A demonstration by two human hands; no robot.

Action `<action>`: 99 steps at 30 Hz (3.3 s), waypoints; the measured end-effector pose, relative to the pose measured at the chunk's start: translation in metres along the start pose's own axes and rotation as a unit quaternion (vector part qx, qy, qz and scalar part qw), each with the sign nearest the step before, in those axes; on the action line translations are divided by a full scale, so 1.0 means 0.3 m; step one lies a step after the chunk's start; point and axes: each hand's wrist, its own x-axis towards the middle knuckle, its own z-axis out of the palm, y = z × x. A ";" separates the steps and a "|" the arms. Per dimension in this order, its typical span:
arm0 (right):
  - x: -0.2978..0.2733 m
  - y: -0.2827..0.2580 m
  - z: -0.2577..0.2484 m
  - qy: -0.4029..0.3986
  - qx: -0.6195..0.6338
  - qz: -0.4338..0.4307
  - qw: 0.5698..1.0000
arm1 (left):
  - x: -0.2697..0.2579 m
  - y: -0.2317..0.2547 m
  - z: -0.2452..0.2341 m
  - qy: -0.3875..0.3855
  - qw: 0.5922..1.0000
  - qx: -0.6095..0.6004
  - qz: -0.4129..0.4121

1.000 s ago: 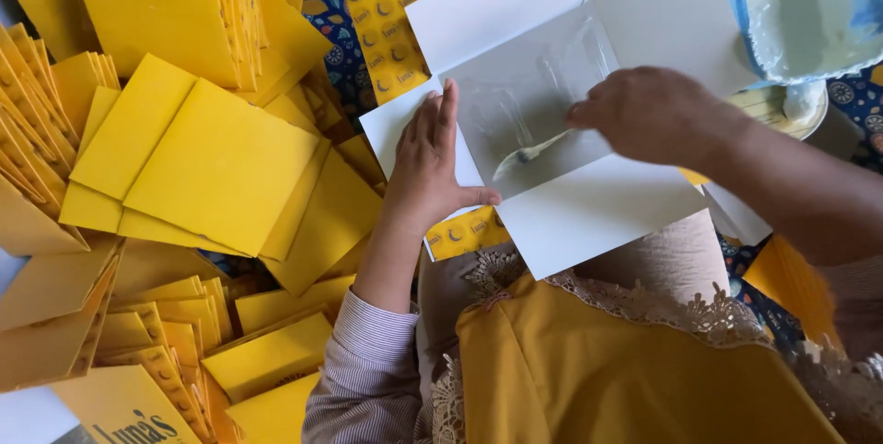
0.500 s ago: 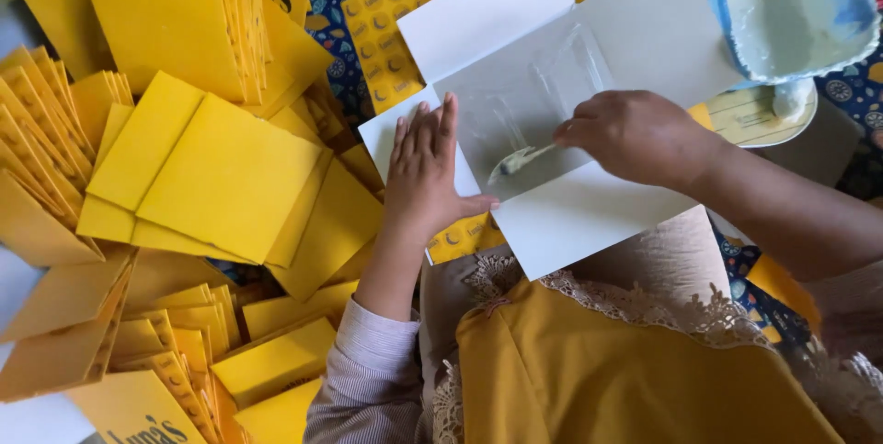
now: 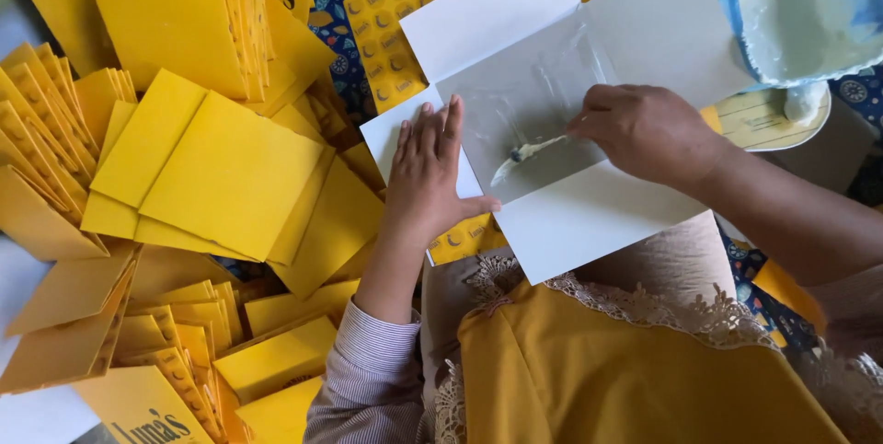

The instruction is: Applying glue to paper templates and folding them to assemble boxes or envelopes.

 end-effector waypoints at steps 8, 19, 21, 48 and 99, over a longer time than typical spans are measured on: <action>0.052 -0.034 0.050 -0.024 0.004 -0.030 0.999 | 0.015 -0.063 -0.007 0.007 0.998 -0.054 0.015; 0.020 0.009 -0.055 -0.036 0.160 0.043 0.986 | 0.031 -0.029 -0.030 0.024 0.999 -0.021 -0.002; -0.024 0.022 -0.074 0.018 0.055 0.066 0.996 | 0.034 -0.026 -0.032 0.027 0.999 -0.029 -0.001; 0.077 -0.005 0.079 -0.106 0.102 0.004 0.989 | 0.048 0.001 -0.097 -0.016 0.994 -0.103 -0.036; -0.355 -0.067 0.098 0.365 0.605 0.366 0.606 | 0.065 0.037 -0.024 0.156 0.985 -0.070 -0.028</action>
